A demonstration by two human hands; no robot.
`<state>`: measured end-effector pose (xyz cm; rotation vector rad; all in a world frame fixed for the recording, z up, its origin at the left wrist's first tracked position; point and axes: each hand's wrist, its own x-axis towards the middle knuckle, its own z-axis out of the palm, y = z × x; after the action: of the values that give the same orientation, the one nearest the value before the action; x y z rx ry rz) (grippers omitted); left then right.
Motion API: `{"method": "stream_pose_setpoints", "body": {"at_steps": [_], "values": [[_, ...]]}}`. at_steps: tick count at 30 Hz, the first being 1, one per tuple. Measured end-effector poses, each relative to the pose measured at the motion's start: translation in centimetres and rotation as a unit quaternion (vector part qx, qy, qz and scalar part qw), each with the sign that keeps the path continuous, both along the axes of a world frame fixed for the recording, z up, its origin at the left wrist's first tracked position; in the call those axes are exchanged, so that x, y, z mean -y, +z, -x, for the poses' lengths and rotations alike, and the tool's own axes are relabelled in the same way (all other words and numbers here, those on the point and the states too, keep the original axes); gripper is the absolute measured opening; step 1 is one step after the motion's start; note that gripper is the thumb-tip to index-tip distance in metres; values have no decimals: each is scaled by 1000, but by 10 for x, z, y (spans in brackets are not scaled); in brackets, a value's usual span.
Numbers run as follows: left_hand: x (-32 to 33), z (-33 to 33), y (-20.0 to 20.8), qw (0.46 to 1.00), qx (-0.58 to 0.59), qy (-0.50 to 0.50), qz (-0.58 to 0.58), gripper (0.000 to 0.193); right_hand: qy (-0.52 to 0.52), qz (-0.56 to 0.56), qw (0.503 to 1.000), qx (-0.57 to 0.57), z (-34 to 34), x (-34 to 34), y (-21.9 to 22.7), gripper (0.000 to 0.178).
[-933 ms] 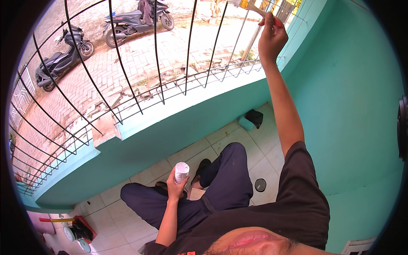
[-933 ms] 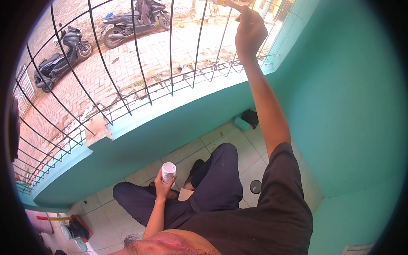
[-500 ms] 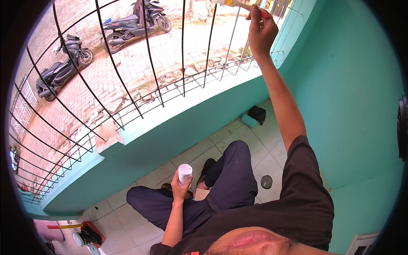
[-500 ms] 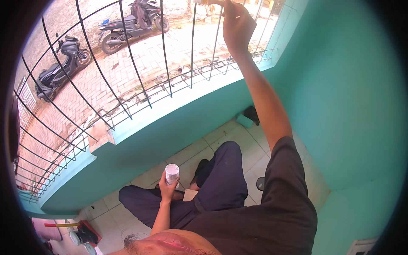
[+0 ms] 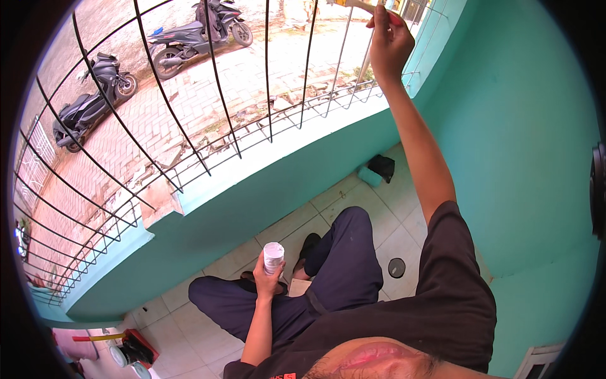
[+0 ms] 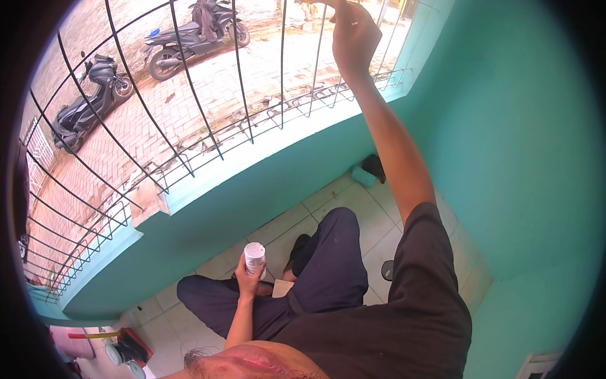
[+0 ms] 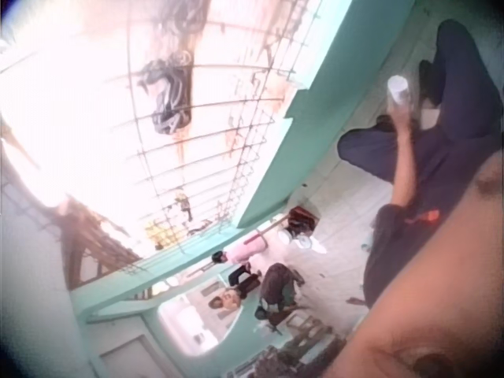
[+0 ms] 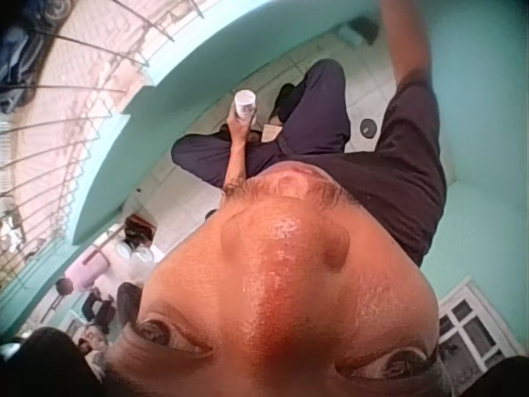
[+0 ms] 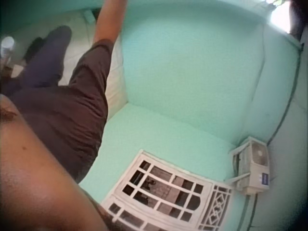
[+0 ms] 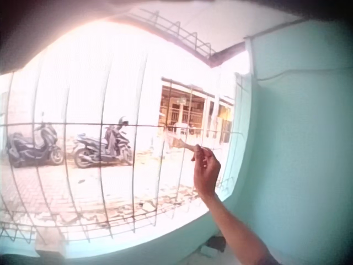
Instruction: The person sits on the floor and paints a metal railing white using a paintbrush and a small container of paint. They repeatedly dip the brush into the container and apply paint to the vertical bars of the railing.
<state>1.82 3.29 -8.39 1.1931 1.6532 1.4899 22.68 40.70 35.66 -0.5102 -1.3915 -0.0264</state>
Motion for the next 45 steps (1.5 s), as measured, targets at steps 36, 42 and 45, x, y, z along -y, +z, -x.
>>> {"method": "stream_pose_setpoints", "body": {"at_steps": [36,42,45], "values": [[3,8,-1,999,20,28,-6,59,-6,-14,1000,-4,7,6,-15,38],[1,8,0,999,20,26,-6,60,14,-29,999,-25,6,-5,-10,37],[1,7,3,1000,17,26,-7,62,-8,1,1000,-2,11,4,-24,37]]}}
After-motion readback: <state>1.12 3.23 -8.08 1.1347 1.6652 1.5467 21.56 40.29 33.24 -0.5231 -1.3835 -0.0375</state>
